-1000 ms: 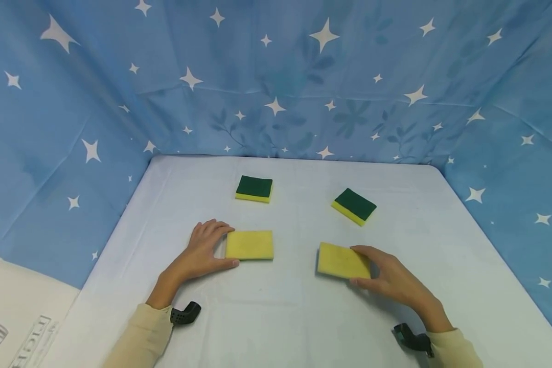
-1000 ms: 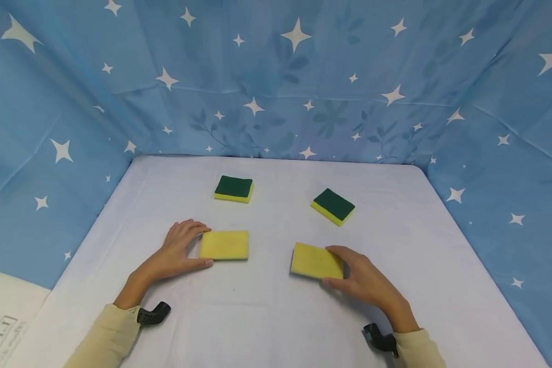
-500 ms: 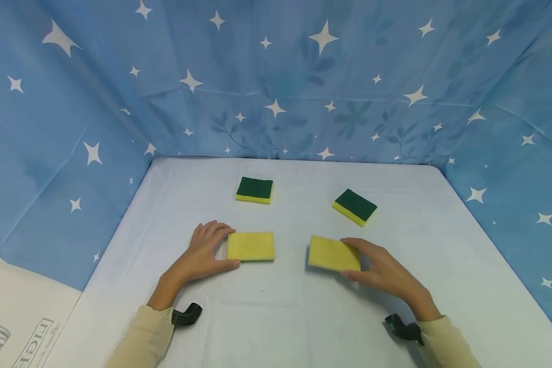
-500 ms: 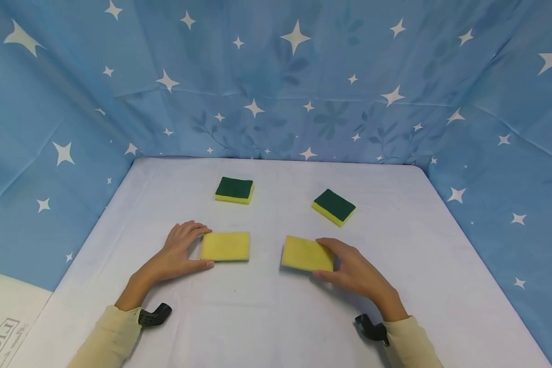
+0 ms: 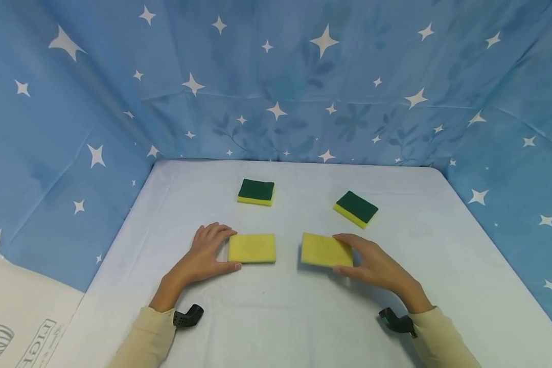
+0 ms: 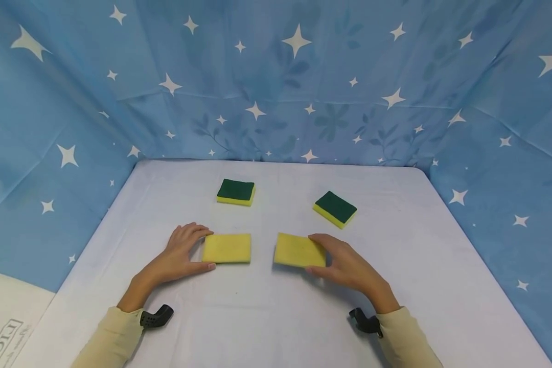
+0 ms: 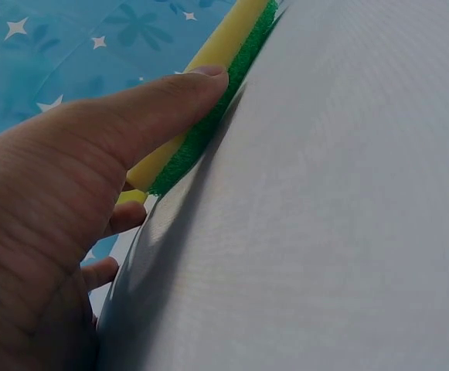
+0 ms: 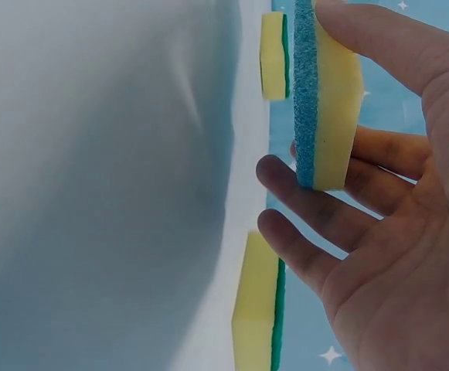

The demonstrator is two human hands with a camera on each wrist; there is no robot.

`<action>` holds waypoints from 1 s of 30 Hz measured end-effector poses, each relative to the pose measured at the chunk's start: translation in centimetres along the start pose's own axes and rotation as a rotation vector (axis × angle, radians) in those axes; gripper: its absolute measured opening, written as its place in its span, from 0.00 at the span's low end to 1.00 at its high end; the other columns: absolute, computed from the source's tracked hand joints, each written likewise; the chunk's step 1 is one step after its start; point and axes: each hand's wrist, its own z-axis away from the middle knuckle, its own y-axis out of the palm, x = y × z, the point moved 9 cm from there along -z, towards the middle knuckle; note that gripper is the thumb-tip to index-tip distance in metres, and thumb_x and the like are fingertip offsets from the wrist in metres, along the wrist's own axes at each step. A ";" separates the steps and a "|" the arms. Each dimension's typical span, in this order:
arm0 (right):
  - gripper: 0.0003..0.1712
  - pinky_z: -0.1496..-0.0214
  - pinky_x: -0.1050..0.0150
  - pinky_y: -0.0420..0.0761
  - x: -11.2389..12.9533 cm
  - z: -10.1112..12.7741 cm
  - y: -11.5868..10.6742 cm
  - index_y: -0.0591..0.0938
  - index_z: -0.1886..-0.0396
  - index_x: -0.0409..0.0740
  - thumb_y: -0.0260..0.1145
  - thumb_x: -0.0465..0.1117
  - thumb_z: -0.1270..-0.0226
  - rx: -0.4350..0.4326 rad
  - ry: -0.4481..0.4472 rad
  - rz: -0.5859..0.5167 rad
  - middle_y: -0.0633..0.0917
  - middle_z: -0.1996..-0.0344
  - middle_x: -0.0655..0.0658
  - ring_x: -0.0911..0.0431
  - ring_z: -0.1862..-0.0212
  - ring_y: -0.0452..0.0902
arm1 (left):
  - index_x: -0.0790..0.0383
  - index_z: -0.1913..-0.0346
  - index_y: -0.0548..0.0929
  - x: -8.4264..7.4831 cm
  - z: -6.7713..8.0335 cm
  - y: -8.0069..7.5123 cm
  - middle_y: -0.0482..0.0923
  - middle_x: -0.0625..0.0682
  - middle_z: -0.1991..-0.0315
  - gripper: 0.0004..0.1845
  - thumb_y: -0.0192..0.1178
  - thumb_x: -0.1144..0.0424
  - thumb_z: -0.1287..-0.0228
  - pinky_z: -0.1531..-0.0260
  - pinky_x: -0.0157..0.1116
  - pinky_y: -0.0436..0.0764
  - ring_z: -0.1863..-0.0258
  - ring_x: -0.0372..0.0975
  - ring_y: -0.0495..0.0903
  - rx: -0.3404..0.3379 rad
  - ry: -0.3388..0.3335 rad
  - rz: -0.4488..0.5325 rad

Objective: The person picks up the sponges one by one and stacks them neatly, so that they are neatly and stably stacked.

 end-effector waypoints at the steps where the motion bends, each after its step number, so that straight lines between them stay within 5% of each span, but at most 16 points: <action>1: 0.45 0.30 0.37 0.76 0.1 -0.1 0.0 0.76 0.26 0.40 0.82 0.55 0.36 0.000 -0.004 0.000 0.81 0.31 0.40 0.42 0.30 0.76 | 0.60 0.28 0.77 0.0 0.0 0.0 0.70 0.58 0.30 0.44 0.75 0.38 0.41 0.23 0.68 0.41 0.21 0.61 0.56 -0.001 0.000 0.000; 30: 0.43 0.30 0.40 0.77 2.1 -4.1 0.5 0.77 0.26 0.40 0.79 0.56 0.33 0.030 -0.096 0.009 0.81 0.32 0.43 0.45 0.32 0.77 | 0.59 0.26 0.75 0.1 0.1 -0.3 0.70 0.58 0.28 0.46 0.74 0.36 0.40 0.22 0.66 0.39 0.20 0.61 0.55 0.010 -0.026 0.024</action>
